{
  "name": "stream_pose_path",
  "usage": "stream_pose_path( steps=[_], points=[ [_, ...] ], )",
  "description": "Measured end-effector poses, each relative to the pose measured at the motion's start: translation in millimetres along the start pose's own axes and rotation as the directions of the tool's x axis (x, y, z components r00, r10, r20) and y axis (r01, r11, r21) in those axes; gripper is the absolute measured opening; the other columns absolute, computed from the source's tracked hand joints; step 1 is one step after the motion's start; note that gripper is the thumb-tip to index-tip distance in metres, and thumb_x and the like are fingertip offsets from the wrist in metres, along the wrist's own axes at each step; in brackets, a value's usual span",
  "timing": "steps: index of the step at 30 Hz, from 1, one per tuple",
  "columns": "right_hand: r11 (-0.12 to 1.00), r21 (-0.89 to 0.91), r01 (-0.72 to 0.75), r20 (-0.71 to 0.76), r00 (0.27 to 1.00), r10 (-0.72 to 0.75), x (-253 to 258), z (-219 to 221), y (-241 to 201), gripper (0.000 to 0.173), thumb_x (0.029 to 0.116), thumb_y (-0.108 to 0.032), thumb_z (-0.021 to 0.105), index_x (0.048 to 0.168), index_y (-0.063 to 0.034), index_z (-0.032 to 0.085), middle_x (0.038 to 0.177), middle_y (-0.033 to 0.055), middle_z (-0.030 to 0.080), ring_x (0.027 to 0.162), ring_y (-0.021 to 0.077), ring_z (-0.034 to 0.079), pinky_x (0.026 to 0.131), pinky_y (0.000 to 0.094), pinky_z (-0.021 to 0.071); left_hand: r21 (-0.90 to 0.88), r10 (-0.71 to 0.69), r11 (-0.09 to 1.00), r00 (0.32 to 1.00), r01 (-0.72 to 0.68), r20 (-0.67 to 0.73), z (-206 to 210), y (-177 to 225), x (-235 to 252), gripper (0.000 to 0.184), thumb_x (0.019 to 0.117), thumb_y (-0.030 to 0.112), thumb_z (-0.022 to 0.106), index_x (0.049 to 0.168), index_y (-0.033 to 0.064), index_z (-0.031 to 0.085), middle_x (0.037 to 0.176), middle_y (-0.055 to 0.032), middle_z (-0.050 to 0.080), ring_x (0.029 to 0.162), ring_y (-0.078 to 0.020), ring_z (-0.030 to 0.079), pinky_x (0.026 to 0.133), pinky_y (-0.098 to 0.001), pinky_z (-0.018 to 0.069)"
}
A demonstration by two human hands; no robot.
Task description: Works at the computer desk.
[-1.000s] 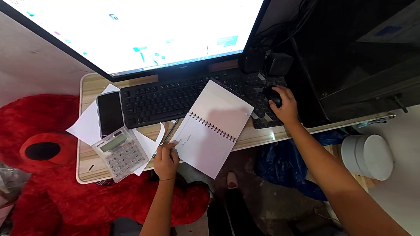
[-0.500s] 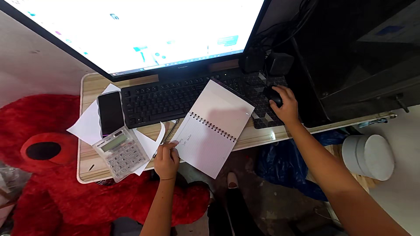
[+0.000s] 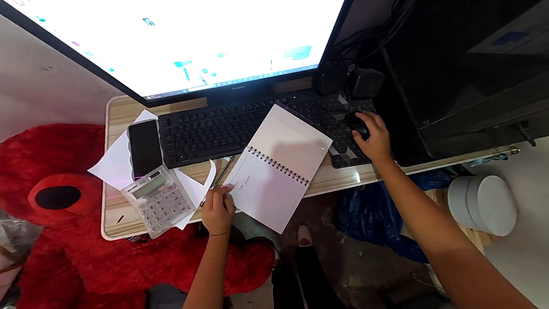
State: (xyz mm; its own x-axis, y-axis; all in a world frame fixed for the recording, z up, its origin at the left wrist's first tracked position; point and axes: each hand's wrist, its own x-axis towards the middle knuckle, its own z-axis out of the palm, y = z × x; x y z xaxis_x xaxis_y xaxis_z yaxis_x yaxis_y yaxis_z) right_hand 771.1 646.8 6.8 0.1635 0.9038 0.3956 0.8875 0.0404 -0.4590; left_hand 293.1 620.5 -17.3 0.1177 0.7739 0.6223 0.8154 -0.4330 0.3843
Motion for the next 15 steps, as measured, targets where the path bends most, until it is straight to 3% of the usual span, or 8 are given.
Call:
stream_pose_path(
  steps=[15],
  points=[
    [0.999,-0.031,0.008,0.025,1.000,-0.007,1.8,-1.6,-1.6,0.048,0.0956,-0.021,0.063,0.141,-0.0065,0.061,0.143,0.0256,0.056,0.132,0.0443,0.054,0.108,0.0579,0.0451,0.005,-0.002,1.000,1.000,0.002,0.008,-0.5,1.2,0.3,0.022,0.0953,0.004,0.049,0.094,-0.0010,0.070,0.085,-0.0188,0.068,0.073,-0.0287,0.067,0.066,-0.0349,0.0546]
  ],
)
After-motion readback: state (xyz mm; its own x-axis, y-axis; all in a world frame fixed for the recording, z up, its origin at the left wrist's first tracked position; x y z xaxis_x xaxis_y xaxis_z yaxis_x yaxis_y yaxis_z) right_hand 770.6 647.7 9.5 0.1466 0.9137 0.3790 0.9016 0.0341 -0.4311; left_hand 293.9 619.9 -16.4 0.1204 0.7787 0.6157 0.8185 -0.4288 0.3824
